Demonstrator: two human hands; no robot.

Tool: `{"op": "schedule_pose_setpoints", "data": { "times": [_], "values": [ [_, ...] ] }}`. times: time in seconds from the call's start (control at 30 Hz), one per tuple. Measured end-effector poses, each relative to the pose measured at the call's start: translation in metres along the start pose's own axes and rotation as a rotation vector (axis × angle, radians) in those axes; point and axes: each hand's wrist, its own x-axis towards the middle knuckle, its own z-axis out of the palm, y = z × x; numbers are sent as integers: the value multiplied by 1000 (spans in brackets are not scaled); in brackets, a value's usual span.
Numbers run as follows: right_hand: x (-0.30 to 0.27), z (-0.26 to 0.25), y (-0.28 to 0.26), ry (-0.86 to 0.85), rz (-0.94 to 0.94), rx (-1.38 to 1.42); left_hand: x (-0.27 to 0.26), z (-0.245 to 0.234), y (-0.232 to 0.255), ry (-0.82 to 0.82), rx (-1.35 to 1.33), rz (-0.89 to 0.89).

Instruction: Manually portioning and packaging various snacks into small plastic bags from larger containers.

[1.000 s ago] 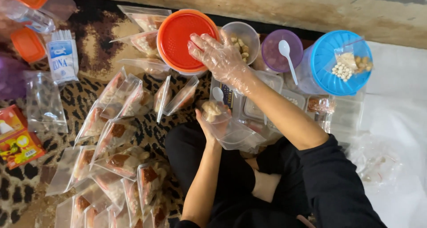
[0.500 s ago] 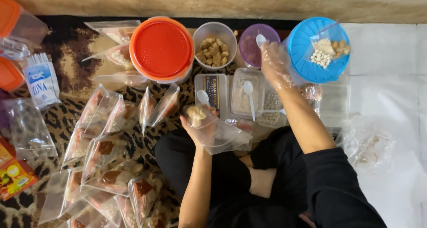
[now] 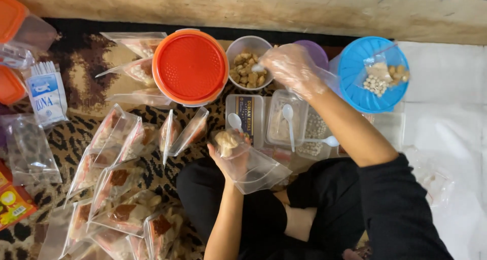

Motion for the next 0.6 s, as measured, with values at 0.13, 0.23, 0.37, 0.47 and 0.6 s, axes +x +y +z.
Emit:
{"op": "schedule_pose_setpoints", "data": {
  "times": [0.13, 0.23, 0.37, 0.47, 0.6],
  "values": [
    [16, 56, -14, -210, -230, 70, 3, -4, 3, 4, -19, 12],
    [28, 107, -34, -150, -96, 293, 3, 3, 4, 72, -23, 29],
    [47, 246, -23, 7, -80, 315, 1, 13, 4, 120, -43, 20],
    [53, 169, -7, -148, -46, 185, 1, 17, 3, 122, -12, 30],
    [82, 40, 6, -497, -72, -48, -3, 19, 7, -64, 46, -5]
  ]
}}
